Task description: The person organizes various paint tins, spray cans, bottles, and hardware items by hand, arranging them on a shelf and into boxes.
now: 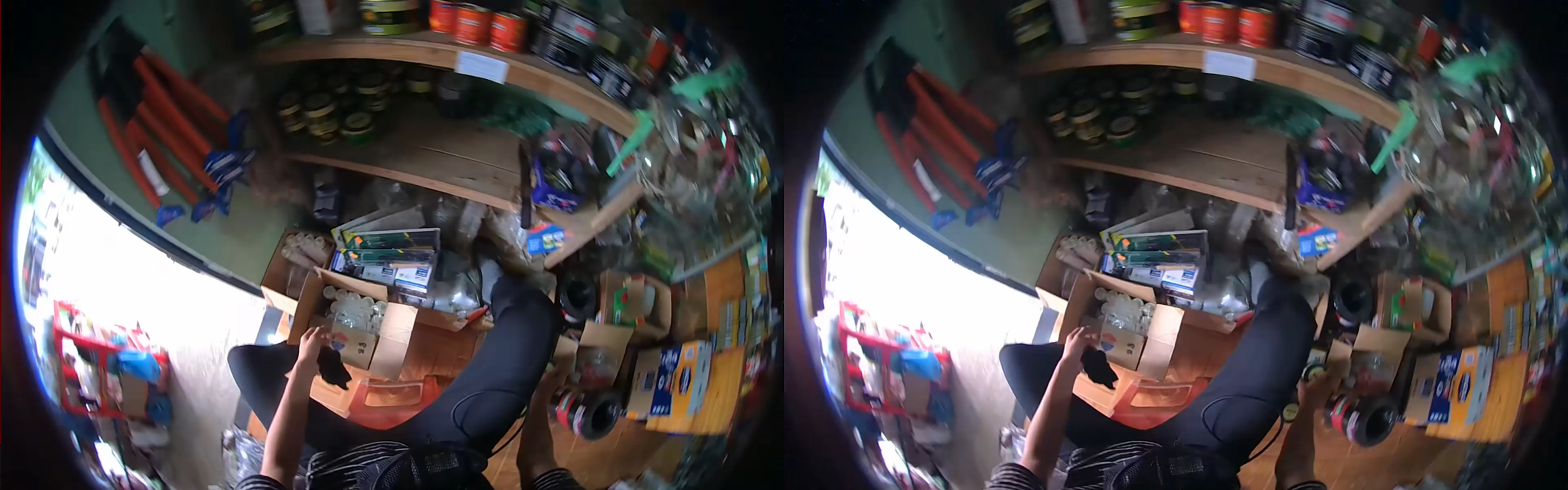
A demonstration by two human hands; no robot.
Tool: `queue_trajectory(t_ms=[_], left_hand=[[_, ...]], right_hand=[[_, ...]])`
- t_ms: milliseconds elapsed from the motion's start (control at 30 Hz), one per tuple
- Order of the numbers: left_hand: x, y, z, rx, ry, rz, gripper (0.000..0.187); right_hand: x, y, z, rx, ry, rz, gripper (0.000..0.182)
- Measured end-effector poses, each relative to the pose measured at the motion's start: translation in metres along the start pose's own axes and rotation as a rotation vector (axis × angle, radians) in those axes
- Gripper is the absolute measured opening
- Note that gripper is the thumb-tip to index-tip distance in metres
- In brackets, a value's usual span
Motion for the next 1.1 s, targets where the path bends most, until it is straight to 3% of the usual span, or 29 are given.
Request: queue_trajectory(t_ms=[67, 200, 300, 367, 433, 567, 633, 733, 767, 800, 833, 900, 933, 967, 1000, 1067, 1100], left_hand=[[-0.003, -0.005, 0.008, -0.022, -0.028, 0.0, 0.015], [-0.018, -0.005, 0.013, -0.012, -0.051, 0.014, 0.013], [-0.02, -0.013, 0.018, -0.056, -0.047, -0.068, 0.015], [-0.01, -0.011, 0.013, -0.037, -0.006, -0.075, 0.017], [-0.001, -0.02, 0.016, 0.053, -0.02, -0.154, 0.02], [0.024, -0.046, 0.034, 0.22, -0.085, -0.283, 0.029], [0.05, -0.05, 0.031, 0.3, -0.152, -0.286, 0.032], [0.039, -0.053, 0.061, 0.46, -0.285, -0.287, 0.04], [0.028, -0.055, 0.07, 0.541, -0.312, -0.296, 0.042], [0.026, -0.063, 0.078, 0.495, -0.461, -0.325, 0.044], [0.017, -0.067, 0.084, 0.486, -0.427, -0.376, 0.041], [0.011, -0.073, 0.094, 0.487, -0.498, -0.446, 0.04], [0.003, -0.07, 0.103, 0.507, -0.375, -0.456, 0.039], [0.007, -0.067, 0.105, 0.536, -0.433, -0.407, 0.038], [0.01, -0.065, 0.104, 0.538, -0.437, -0.402, 0.037], [0.017, -0.061, 0.104, 0.531, -0.46, -0.391, 0.036], [0.021, -0.058, 0.103, 0.52, -0.478, -0.379, 0.036]], right_hand=[[0.004, 0.002, 0.013, 0.053, 0.037, 0.114, 0.103], [0.021, 0.0, 0.024, -0.173, 0.016, 0.243, 0.09], [0.034, 0.055, -0.013, 0.19, 0.141, 0.292, 0.056], [0.068, 0.075, -0.034, 0.956, 0.082, 0.07, 0.068], [0.042, 0.202, -0.16, 0.864, 0.186, 0.25, 0.081], [0.037, 0.305, -0.306, 0.721, 0.572, 0.235, 0.093], [0.021, 0.327, -0.38, 0.798, 0.642, 0.099, 0.098], [-0.003, 0.32, -0.492, 0.841, 0.715, -0.129, 0.09], [-0.005, 0.298, -0.519, 0.886, 0.587, -0.274, 0.089], [-0.017, 0.281, -0.553, 0.937, 0.502, -0.376, 0.088], [-0.024, 0.262, -0.588, 0.902, 0.48, -0.438, 0.09], [-0.021, 0.224, -0.656, 0.859, 0.715, -0.344, 0.094], [-0.032, 0.212, -0.696, 0.871, 0.772, -0.369, 0.096], [-0.031, 0.199, -0.73, 0.868, 0.846, -0.304, 0.098], [-0.038, 0.19, -0.761, 0.829, 0.81, -0.339, 0.101], [-0.028, 0.173, -0.816, 0.676, 0.862, -0.208, 0.1], [-0.033, 0.172, -0.845, 0.699, 0.957, -0.197, 0.097]])
Point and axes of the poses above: each hand's wrist, its own x-axis towards the middle knuckle, its own y-axis out of the back of the hand, z = x × y, the point moved 10 cm from there along x, towards the middle knuckle, and after that the axes turned 10 degrees about z, right-handed, at the moved point
